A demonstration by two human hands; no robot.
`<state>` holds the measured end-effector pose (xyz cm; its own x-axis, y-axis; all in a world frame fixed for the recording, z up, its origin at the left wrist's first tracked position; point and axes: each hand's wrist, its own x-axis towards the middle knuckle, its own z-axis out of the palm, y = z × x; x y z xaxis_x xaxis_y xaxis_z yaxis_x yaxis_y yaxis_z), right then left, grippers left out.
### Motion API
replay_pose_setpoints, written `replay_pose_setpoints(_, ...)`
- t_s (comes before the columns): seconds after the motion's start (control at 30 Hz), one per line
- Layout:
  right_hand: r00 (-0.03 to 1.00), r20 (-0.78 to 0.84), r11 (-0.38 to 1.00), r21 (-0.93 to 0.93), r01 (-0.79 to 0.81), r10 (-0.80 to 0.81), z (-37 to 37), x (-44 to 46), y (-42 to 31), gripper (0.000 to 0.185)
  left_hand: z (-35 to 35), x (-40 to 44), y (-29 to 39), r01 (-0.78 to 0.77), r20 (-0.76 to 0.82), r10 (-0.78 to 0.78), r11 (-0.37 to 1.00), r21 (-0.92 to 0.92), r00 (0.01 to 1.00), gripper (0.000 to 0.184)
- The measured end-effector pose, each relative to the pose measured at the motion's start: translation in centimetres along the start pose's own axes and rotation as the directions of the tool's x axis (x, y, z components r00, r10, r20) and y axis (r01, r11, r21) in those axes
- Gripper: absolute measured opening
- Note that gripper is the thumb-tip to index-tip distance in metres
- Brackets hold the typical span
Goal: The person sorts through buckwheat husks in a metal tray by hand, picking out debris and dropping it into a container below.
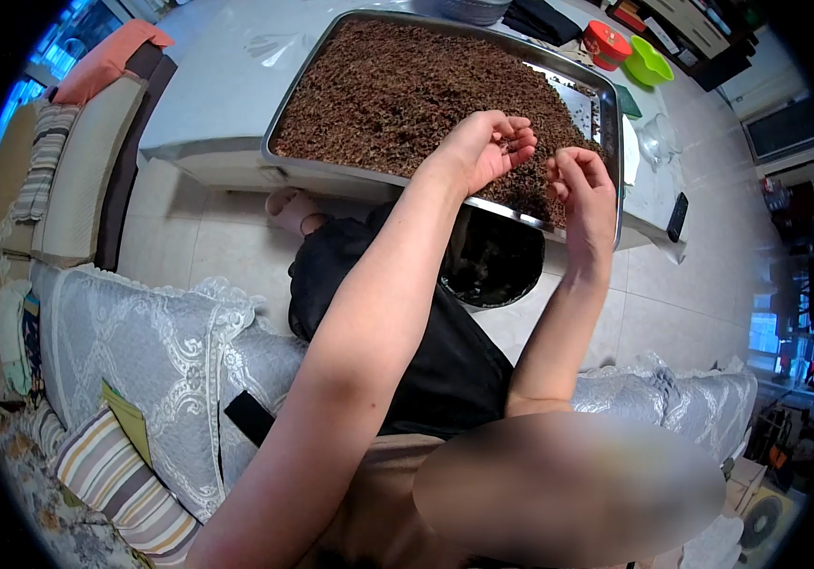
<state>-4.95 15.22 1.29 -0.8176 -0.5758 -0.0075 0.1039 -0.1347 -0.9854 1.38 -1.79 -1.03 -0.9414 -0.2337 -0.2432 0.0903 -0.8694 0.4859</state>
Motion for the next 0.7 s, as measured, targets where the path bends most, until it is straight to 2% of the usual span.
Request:
replay_pose_setpoints(0.1, 0.961, 0.270, 0.934, -0.354, 0.047, 0.054, -1.3, -1.2, -1.8, 0.015, -0.1, 0.3, 0.2, 0.016, 0.048, -0.010, 0.991, -0.129, 0.999, 0.040)
replay_pose_setpoints(0.13, 0.943, 0.313, 0.894, -0.447, 0.045, 0.109, -1.8, -1.5, -1.8, 0.015, 0.2, 0.2, 0.3, 0.023, 0.055, -0.014, 0.983, -0.180, 0.998, 0.043)
replay_pose_setpoints(0.2, 0.897, 0.378, 0.785, -0.617, 0.060, 0.229, -2.3, -2.1, -1.9, 0.015, 0.5, -0.1, 0.1, 0.008, 0.085, 0.005, 0.987, -0.161, 0.996, 0.048)
replay_pose_setpoints(0.23, 0.912, 0.316, 0.630, -0.771, 0.087, 0.261, -1.9, -2.6, -2.6, 0.013, 0.6, -0.1, 0.1, 0.001, 0.102, 0.015, 0.988, -0.152, 0.995, 0.051)
replay_pose_setpoints(0.33, 0.951, 0.252, 0.595, -0.797, 0.101, 0.176, -2.0, -2.1, -1.7, 0.013, 0.5, 0.0, 0.0, 0.033, 0.131, -0.010, 0.985, -0.169, 0.991, 0.054)
replay_pose_setpoints(0.43, 0.981, 0.129, 0.720, -0.667, 0.192, -0.142, 0.0, -1.3, -1.1, 0.017, 0.5, 0.0, 0.0, 0.062, 0.135, -0.037, 0.981, -0.183, 0.990, 0.054)
replay_pose_setpoints(0.53, 0.879, 0.078, 0.690, -0.587, 0.422, -0.471, 2.7, -0.3, 0.7, 0.020, 1.0, -0.3, -0.2, 0.068, 0.132, -0.055, 0.993, -0.092, 0.990, 0.053)
replay_pose_setpoints(0.57, 0.859, 0.098, 0.560, -0.720, 0.410, -0.502, 3.4, -0.4, 0.8, 0.022, 0.9, -0.2, -0.2, 0.093, 0.152, -0.076, 0.990, -0.109, 0.986, 0.052)
replay_pose_setpoints(0.6, 0.833, 0.112, 0.501, -0.752, 0.427, -0.542, 3.6, -0.1, 1.7, 0.021, 0.6, 0.2, -0.4, 0.118, 0.170, -0.095, 0.985, -0.127, 0.981, 0.050)
replay_pose_setpoints(0.63, 0.839, 0.100, 0.506, -0.757, 0.413, -0.535, 3.6, 0.1, 2.4, 0.019, 0.2, 0.5, -0.6, 0.142, 0.188, -0.114, 0.979, -0.144, 0.976, 0.049)
replay_pose_setpoints(0.7, 0.821, 0.075, 0.498, -0.762, 0.413, -0.567, 3.3, 0.8, 3.6, 0.015, 0.1, 0.6, -0.7, 0.107, 0.153, -0.098, 0.993, -0.053, 0.983, 0.043)
